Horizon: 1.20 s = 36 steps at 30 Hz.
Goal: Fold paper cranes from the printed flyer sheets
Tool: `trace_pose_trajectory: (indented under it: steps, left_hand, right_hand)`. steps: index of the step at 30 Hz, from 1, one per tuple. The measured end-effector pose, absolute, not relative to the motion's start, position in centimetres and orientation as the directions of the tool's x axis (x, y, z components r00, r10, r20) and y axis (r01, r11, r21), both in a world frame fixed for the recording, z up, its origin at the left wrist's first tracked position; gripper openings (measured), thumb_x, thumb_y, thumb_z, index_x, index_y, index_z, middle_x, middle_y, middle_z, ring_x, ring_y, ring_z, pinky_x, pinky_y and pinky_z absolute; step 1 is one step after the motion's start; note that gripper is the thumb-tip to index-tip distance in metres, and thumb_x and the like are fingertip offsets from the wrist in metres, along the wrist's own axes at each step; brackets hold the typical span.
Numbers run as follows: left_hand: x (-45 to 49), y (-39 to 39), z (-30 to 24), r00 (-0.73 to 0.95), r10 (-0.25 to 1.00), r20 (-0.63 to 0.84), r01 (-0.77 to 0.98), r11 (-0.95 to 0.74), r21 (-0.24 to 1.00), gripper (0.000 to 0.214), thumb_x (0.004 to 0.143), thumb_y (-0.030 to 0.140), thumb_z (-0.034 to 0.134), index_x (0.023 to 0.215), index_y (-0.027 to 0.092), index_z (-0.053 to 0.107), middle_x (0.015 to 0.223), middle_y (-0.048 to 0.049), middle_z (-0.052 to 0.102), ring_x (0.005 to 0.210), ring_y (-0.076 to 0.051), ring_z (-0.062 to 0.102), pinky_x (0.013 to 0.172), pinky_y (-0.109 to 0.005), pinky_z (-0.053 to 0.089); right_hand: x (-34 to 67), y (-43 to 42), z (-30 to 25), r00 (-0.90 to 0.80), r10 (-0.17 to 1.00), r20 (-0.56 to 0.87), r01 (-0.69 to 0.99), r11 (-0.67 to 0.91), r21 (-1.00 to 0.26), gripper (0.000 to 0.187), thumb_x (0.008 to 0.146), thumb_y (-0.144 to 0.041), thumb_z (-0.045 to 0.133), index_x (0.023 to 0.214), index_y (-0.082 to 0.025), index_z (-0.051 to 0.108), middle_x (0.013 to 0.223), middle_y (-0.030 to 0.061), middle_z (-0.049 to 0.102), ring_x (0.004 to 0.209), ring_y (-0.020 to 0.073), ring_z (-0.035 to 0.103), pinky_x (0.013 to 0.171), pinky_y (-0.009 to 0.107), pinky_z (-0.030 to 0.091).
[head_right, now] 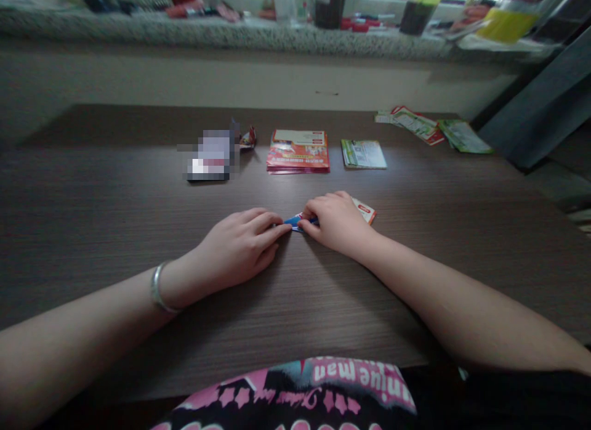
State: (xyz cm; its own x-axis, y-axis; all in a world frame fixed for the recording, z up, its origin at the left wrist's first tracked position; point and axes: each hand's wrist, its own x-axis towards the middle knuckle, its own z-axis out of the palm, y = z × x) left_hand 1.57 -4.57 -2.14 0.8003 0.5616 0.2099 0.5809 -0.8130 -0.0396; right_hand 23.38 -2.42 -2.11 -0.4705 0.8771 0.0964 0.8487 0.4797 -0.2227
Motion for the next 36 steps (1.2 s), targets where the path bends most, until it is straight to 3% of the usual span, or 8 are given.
trace_pose_trajectory:
  steps: [26,36]
  left_hand:
    - [1.32,-4.29,-1.85,0.805,0.562,0.190,0.573,-0.819,-0.007,0.032,0.091,0.020,0.046,0.118,0.016,0.063,0.110,-0.0092,0.065,0.099,-0.024,0.059,0.084,-0.038,0.053]
    - [1.23,-4.39,-1.58,0.804,0.567,0.181,0.584,-0.809,-0.061,0.030,0.089,0.020,0.049,0.114,0.016,0.065,0.106,-0.0099,0.066,0.096,-0.023,0.060,0.079,-0.036,0.053]
  right_hand:
    - [23.54,-2.64,-2.23,-0.461,0.882,0.094,0.860,0.471,-0.195,0.020,0.087,-0.038,0.058,0.082,-0.021,0.067,0.085,0.0043,0.071,0.085,0.0238,0.060,0.078,0.035,0.033]
    - [23.54,-2.71,-2.11,-0.461,0.883,0.089,0.861,0.469,-0.195,0.018,0.086,-0.036,0.058,0.081,-0.020,0.066,0.085,0.0050,0.071,0.084,0.0235,0.059,0.077,0.035,0.032]
